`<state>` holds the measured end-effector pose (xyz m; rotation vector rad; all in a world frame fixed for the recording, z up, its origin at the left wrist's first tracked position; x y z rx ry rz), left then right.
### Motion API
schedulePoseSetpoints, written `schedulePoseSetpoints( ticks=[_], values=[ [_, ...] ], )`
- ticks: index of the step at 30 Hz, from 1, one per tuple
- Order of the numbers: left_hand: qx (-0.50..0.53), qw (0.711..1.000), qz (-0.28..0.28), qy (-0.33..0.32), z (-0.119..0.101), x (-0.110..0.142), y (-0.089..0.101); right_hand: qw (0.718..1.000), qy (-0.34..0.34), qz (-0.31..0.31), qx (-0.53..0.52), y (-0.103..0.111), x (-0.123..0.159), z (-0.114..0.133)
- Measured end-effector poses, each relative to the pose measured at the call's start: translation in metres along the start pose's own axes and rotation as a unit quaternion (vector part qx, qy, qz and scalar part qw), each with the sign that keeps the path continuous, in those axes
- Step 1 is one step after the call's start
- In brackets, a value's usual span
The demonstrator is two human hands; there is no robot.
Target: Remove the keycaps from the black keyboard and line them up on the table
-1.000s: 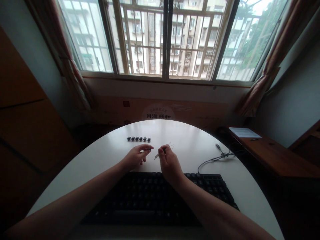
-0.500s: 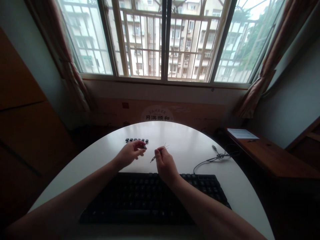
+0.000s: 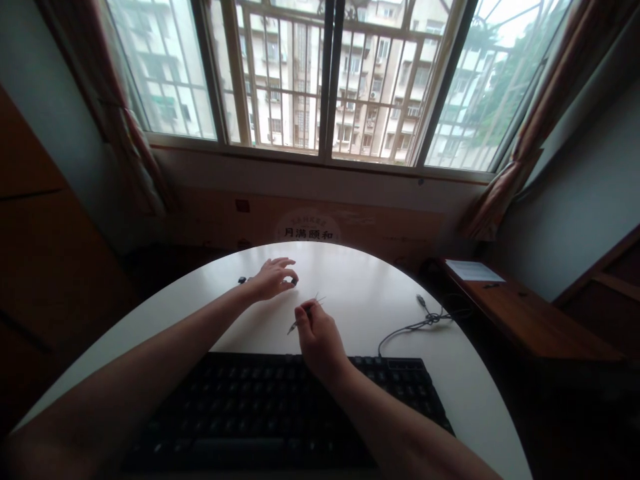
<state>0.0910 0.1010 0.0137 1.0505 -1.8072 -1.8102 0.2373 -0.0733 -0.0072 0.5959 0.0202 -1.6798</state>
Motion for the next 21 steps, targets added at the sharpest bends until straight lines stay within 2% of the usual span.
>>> schedulePoseSetpoints(
  ticks=[6, 13, 21],
  values=[
    [-0.011, 1.0, 0.018, -0.016, 0.013, -0.003, -0.008, 1.0, -0.002, 0.007, -0.004, 0.0, 0.0, 0.001],
    [-0.023, 0.999, 0.025, -0.036, 0.016, -0.012, -0.016, 1.0, -0.004, 0.012, -0.001, -0.001, 0.001, -0.002],
    [-0.023, 0.999, 0.032, -0.018, 0.02, -0.012, -0.022, 1.0, -0.015, 0.022, -0.014, 0.0, 0.001, -0.001]
  ],
)
Point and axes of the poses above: each hand's wrist, its own x-axis away from the middle knuckle, its own y-axis out of the back of the hand, z = x × y, the point moved 1 cm from there along -x, towards the middle knuckle, and after that the axes turned 3 degrees about -x, right-handed, at the moved point
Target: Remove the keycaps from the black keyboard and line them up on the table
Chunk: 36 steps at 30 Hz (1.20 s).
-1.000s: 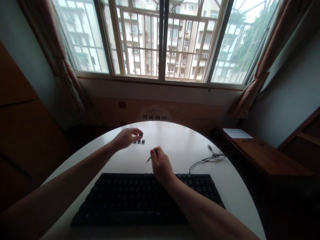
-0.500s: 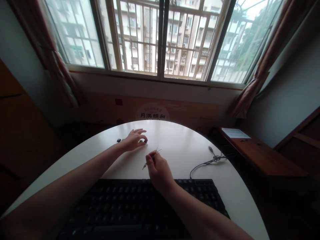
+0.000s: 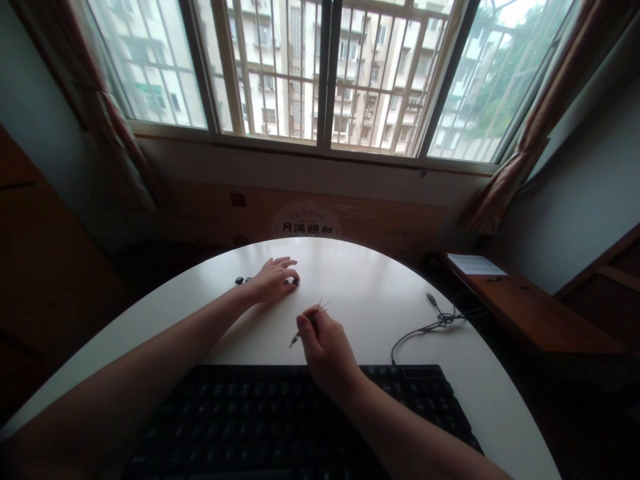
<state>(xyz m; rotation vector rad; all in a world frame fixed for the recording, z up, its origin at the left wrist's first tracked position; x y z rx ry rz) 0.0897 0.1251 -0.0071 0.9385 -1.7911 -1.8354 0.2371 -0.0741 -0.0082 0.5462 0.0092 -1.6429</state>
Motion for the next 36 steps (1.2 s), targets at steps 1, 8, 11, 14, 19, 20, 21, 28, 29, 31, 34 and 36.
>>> schedulePoseSetpoints(
  ticks=[1, 8, 11, 14, 19, 20, 21, 28, 29, 31, 34, 36],
  values=[
    [-0.001, 1.0, 0.003, 0.0, 0.0, 0.0, 0.0, 1.0, -0.002, 0.001, -0.001, 0.0, 0.0, 0.0],
    [0.0, 1.0, 0.009, 0.005, 0.003, -0.001, -0.002, 1.0, 0.008, -0.003, 0.004, 0.0, 0.001, 0.001],
    [0.001, 1.0, 0.01, 0.007, 0.004, -0.001, -0.002, 1.0, 0.007, -0.002, 0.004, 0.0, 0.001, 0.0],
    [0.002, 1.0, 0.013, 0.008, 0.002, 0.0, -0.002, 1.0, 0.002, 0.001, 0.001, 0.0, 0.0, -0.001],
    [0.055, 0.998, 0.004, 0.026, 0.003, -0.003, 0.007, 1.0, 0.003, 0.002, -0.006, -0.001, 0.001, -0.001],
    [0.096, 0.994, -0.018, 0.039, 0.004, -0.004, 0.014, 1.0, 0.004, 0.001, -0.008, 0.0, 0.001, -0.001],
    [0.147, 0.987, -0.05, 0.044, 0.006, -0.004, 0.025, 1.0, 0.005, 0.0, -0.009, 0.0, 0.0, -0.001],
    [0.442, 0.828, -0.341, 0.055, -0.036, 0.037, 0.142, 1.0, 0.003, -0.006, -0.01, -0.001, -0.002, -0.004],
    [0.487, 0.804, -0.336, 0.06, -0.05, 0.047, 0.148, 1.0, 0.001, -0.009, -0.014, -0.001, -0.002, -0.004],
    [0.604, 0.756, -0.237, 0.092, -0.08, 0.066, 0.145, 1.0, 0.001, -0.016, -0.024, -0.001, -0.003, -0.005],
    [0.69, 0.681, -0.095, 0.223, -0.109, 0.09, 0.109, 0.998, 0.007, -0.035, -0.043, 0.0, -0.004, -0.005],
    [0.667, 0.683, -0.076, 0.287, -0.115, 0.102, 0.08, 0.997, 0.014, -0.046, -0.055, 0.001, -0.004, -0.005]
  ],
)
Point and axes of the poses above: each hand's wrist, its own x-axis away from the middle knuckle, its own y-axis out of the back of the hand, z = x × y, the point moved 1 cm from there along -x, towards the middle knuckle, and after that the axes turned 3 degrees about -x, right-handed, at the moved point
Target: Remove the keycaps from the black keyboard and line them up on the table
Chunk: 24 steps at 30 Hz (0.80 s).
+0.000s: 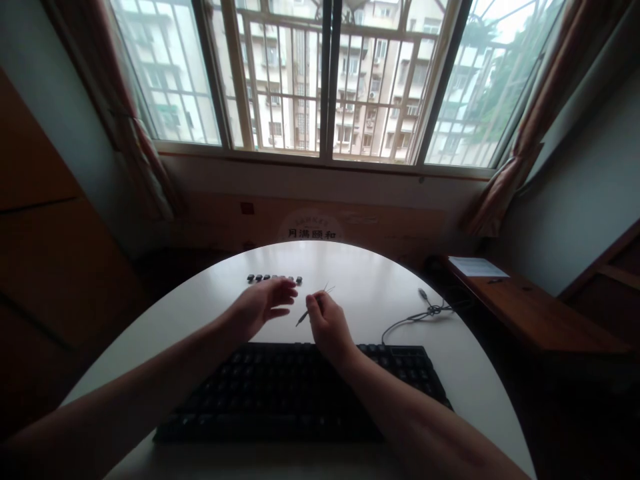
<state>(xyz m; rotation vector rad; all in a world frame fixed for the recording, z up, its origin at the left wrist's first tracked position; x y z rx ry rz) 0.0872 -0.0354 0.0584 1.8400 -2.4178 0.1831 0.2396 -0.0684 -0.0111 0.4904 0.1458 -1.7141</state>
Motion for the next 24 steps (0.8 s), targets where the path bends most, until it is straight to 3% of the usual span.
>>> schedulePoseSetpoints(
  ticks=[3, 6, 9, 12, 15, 20, 24],
  values=[
    [-0.096, 0.995, -0.009, -0.023, 0.035, -0.004, 0.003, 1.0, 0.005, -0.003, -0.019, 0.001, 0.001, 0.001],
    [-0.219, 0.975, 0.034, -0.024, 0.052, -0.009, 0.006, 0.998, -0.003, 0.016, -0.053, 0.004, 0.001, 0.007],
    [-0.327, 0.939, 0.083, -0.068, 0.055, -0.007, 0.004, 0.996, 0.021, 0.034, -0.078, 0.015, -0.001, 0.03],
    [-0.446, 0.876, 0.126, -0.13, 0.051, 0.002, 0.001, 0.993, 0.091, 0.028, -0.066, 0.034, -0.001, 0.061],
    [-0.481, 0.849, 0.162, -0.147, 0.047, 0.009, 0.0, 0.992, 0.095, 0.062, -0.064, 0.048, 0.005, 0.078],
    [-0.488, 0.834, 0.202, -0.158, 0.047, 0.007, 0.001, 0.98, 0.021, 0.195, -0.026, 0.04, 0.019, 0.054],
    [-0.49, 0.831, 0.214, -0.155, 0.048, 0.002, 0.004, 0.981, -0.014, 0.189, -0.032, 0.026, 0.023, 0.031]
  ],
)
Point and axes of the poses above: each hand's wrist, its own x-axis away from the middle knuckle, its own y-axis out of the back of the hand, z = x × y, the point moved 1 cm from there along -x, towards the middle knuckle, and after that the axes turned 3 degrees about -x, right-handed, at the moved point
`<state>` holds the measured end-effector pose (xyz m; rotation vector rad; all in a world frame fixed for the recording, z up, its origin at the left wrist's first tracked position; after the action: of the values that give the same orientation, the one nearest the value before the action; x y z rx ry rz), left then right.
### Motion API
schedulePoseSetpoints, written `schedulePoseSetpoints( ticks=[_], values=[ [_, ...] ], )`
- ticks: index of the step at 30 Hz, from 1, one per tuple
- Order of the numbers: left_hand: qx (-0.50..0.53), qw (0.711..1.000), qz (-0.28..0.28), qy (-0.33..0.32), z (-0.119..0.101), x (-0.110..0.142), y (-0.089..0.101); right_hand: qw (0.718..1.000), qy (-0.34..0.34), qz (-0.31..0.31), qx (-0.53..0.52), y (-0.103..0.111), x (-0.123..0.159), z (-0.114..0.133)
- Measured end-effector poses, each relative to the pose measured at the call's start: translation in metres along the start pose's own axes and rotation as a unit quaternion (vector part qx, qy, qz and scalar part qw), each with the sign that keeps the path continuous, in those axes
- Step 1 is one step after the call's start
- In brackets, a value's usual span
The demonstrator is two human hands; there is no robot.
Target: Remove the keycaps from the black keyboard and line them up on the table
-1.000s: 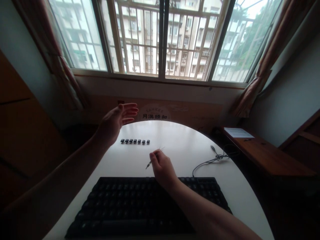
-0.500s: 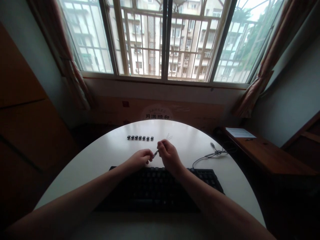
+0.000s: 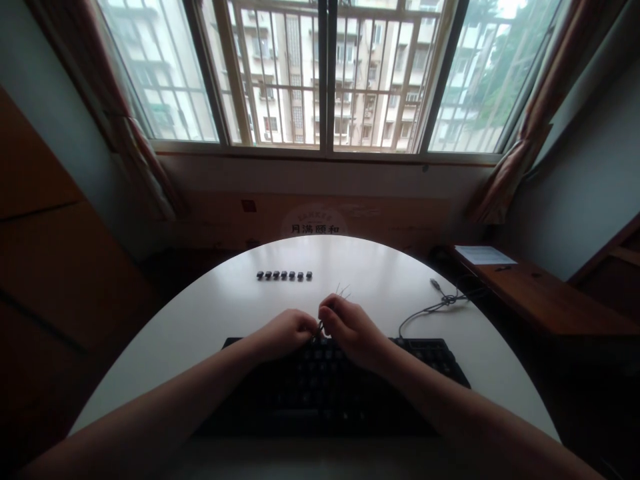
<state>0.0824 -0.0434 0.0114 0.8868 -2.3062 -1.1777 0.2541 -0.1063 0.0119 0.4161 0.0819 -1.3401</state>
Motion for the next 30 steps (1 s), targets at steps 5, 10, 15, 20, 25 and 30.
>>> schedulePoseSetpoints(
  ticks=[5, 10, 15, 20, 25, 30],
  values=[
    [0.008, 1.0, 0.019, 0.003, 0.001, 0.0, 0.002, 0.998, -0.011, -0.048, 0.028, -0.003, 0.001, -0.016],
    [0.013, 1.0, 0.001, 0.012, 0.002, -0.001, 0.001, 0.998, -0.008, -0.031, 0.058, -0.004, 0.005, -0.02],
    [0.039, 0.999, -0.016, 0.019, 0.003, -0.001, -0.001, 0.997, -0.002, -0.027, 0.076, -0.005, 0.005, -0.017],
    [0.034, 0.999, -0.023, 0.016, 0.003, -0.001, -0.001, 0.996, 0.001, -0.009, 0.087, -0.005, 0.006, -0.015],
    [0.019, 0.999, -0.03, 0.018, 0.006, -0.002, -0.003, 0.99, 0.005, 0.026, 0.141, -0.006, 0.006, -0.01],
    [0.016, 0.999, -0.028, 0.001, 0.009, -0.004, -0.005, 0.977, 0.037, 0.048, 0.203, -0.009, 0.009, -0.007]
  ],
)
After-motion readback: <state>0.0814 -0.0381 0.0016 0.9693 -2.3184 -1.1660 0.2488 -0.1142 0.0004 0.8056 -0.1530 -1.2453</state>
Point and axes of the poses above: each hand's wrist, its own x-axis away from the middle knuckle, its own y-axis out of the back of the hand, z = x × y, the point moved 1 cm from there along -x, towards the middle knuckle, and after that the axes turned 3 degrees about -x, right-handed, at the moved point
